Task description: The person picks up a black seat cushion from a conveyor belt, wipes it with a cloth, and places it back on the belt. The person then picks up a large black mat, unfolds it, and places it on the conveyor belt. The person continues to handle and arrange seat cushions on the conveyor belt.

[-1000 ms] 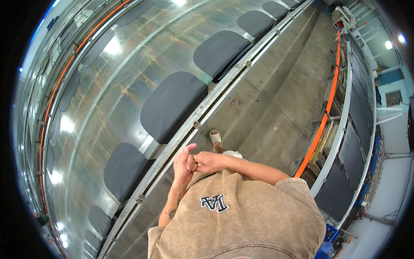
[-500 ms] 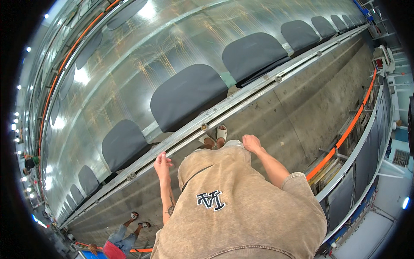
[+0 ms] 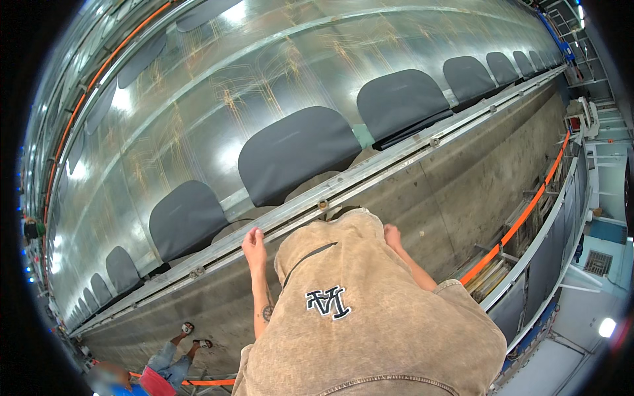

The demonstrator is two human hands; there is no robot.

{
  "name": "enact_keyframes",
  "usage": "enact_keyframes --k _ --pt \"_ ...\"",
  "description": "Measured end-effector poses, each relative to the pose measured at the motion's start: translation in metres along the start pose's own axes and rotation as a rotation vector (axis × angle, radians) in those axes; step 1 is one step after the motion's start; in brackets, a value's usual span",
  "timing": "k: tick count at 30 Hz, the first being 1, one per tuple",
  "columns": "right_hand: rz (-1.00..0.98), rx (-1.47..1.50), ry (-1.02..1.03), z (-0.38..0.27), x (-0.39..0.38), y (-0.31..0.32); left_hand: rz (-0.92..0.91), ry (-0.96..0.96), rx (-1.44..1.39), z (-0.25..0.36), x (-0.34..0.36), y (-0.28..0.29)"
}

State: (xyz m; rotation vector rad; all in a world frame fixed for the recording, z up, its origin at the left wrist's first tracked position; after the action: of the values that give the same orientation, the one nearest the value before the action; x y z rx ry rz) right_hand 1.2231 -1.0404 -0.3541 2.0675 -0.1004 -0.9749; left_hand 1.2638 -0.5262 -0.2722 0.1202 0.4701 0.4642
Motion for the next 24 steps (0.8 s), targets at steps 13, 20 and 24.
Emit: enact_keyframes --k 13,20,24 --pt "-0.045 0.69 0.178 -0.252 0.113 0.076 0.22 0.413 -0.322 -0.006 0.09 -0.059" --pt "-0.119 0.534 0.097 -0.267 0.14 0.072 0.313 0.344 -0.271 0.013 0.084 -0.086" --pt "0.113 0.129 0.333 -0.284 0.146 0.094 0.474 0.085 0.319 0.006 0.09 -0.059"
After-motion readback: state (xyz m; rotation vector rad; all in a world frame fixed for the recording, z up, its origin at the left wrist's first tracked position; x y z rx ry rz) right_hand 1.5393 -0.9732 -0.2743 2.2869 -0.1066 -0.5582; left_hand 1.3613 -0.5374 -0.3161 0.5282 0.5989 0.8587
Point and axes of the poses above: each hand's wrist, its own x-axis towards the middle knuckle, its own y-axis out of the back of the hand, z = x × y, the point moved 3 cm from there along x, towards the middle knuckle, and after that the axes turned 5 degrees about -x, right-handed, at the moved point
